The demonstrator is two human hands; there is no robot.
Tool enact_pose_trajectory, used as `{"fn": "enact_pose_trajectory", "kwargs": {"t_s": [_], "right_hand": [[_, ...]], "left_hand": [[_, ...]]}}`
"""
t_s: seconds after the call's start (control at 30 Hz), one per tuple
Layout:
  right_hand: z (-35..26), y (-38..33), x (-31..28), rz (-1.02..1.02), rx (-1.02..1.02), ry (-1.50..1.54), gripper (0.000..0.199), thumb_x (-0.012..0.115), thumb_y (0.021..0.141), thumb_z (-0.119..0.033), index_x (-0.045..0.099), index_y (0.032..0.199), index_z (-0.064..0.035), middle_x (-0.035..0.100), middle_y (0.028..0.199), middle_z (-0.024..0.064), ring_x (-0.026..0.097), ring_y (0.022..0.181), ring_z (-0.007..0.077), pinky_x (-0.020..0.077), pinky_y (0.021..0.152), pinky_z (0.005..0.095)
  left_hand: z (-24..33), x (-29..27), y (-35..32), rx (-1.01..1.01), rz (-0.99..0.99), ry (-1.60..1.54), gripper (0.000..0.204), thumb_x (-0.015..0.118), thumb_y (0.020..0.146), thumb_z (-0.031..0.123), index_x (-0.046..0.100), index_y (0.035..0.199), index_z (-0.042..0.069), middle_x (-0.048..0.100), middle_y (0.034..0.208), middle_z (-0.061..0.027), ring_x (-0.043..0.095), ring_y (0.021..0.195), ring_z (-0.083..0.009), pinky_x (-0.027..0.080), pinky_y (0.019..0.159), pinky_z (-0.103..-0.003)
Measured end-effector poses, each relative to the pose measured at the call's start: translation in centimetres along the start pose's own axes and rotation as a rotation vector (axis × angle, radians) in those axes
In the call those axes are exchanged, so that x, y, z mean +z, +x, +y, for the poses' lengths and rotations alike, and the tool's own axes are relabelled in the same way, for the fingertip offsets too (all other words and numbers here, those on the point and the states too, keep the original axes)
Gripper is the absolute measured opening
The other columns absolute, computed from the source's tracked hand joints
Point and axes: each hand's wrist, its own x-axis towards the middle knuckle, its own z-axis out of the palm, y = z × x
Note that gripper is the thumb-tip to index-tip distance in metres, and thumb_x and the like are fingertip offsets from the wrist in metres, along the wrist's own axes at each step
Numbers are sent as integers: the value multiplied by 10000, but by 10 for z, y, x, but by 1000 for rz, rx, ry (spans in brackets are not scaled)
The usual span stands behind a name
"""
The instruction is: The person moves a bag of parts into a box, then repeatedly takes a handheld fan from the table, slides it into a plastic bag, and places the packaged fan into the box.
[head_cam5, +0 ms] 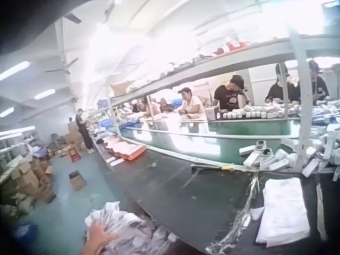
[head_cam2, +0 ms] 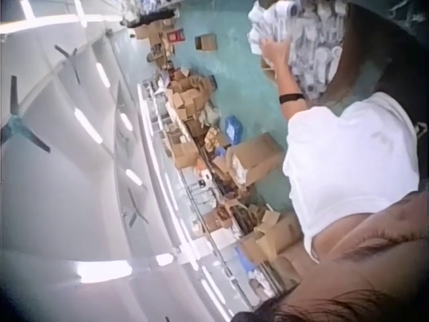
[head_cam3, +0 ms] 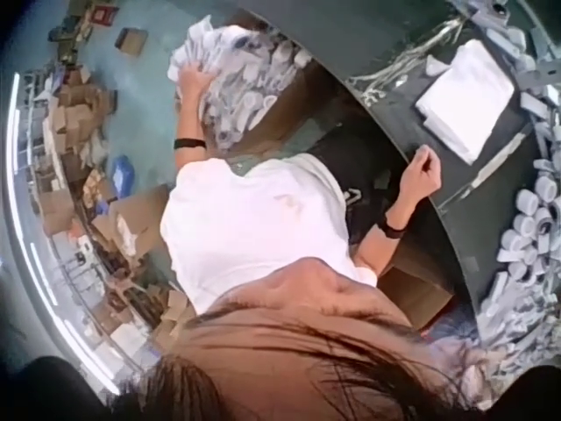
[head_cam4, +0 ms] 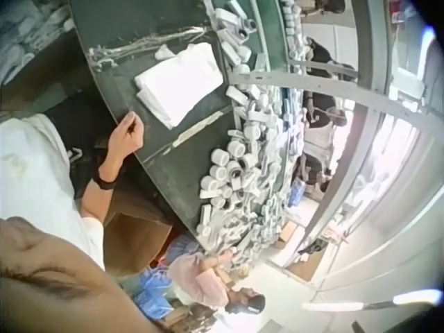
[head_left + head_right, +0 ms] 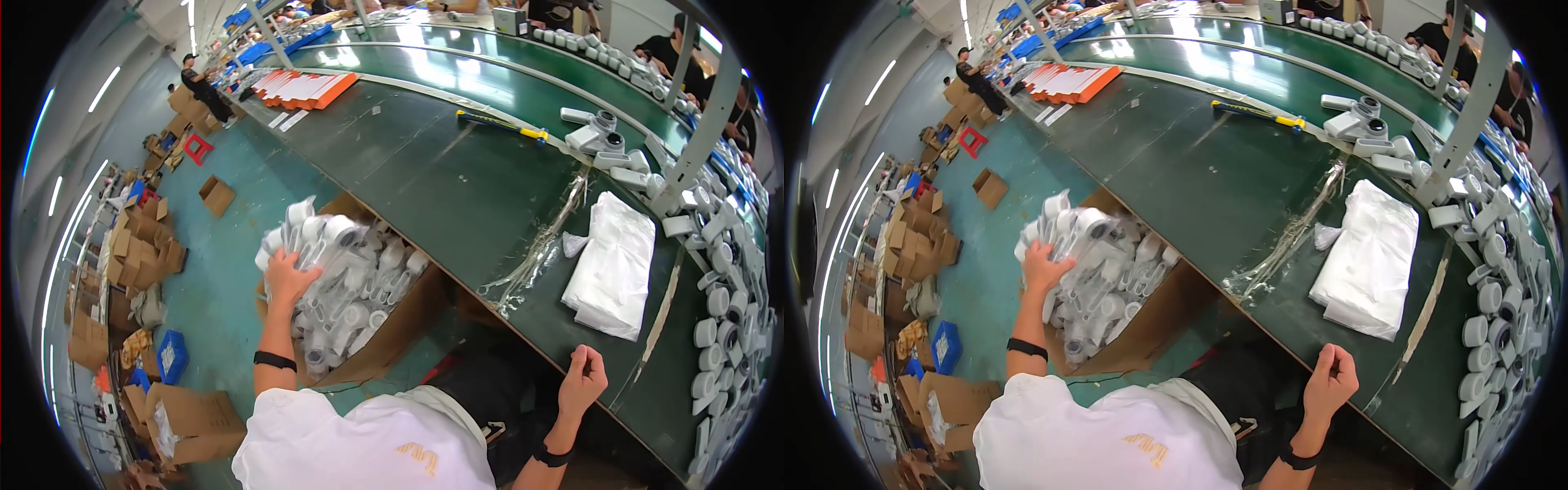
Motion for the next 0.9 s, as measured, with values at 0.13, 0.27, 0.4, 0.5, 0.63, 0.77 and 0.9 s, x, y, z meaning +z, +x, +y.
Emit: {"fn": "enact_pose_trajectory", "kwargs": {"t_s": [0.13,0.27,0.4,0.5,0.63,0.77,0.9], "right_hand": [[3,0,-1,-5,-6,28,201,626,956,-178,652,908,16,574,733,-35,452,642,28,357,582,186],[8,1,0,-2,-36,48,197,617,961,-175,647,913,14,572,747,-33,436,646,27,348,576,188],[7,1,2,10,-40,33,206,613,964,-183,642,907,13,569,746,-33,438,647,27,352,577,189],[9,1,3,12,-57,7,213,613,965,-192,645,905,11,568,741,-33,441,645,28,353,574,190],[9,2,2,22,-61,-48,226,617,964,-210,652,908,6,569,732,-32,455,651,33,365,580,193],[12,3,3,35,-69,-50,232,618,963,-217,651,909,6,567,736,-34,453,656,35,363,581,193],[12,2,2,70,-77,-96,259,614,966,-241,647,893,5,556,732,-38,427,639,34,343,565,203]], "left_hand": [[-45,17,-32,-194,-84,-27,699,745,582,529,686,1108,73,504,1326,-170,489,1182,-349,420,973,-489],[-66,30,-61,-286,-109,19,704,735,586,536,679,1125,87,494,1332,-143,471,1197,-340,394,989,-509],[-91,38,-89,-181,-75,112,634,757,578,504,692,1072,112,497,1296,-110,456,1187,-340,351,981,-567],[-112,24,-112,136,-29,217,518,781,557,448,699,968,142,503,1256,-94,460,1149,-343,341,935,-592],[-134,-17,-116,424,-120,285,485,793,509,414,701,904,148,504,1257,-117,468,1136,-351,355,909,-557],[-157,-45,-90,989,-268,342,449,783,472,394,671,845,171,508,1237,-92,473,1116,-347,365,856,-556],[-156,-24,-66,1238,-531,333,476,794,494,390,667,901,179,509,1247,-69,468,1129,-354,371,854,-581]]}}
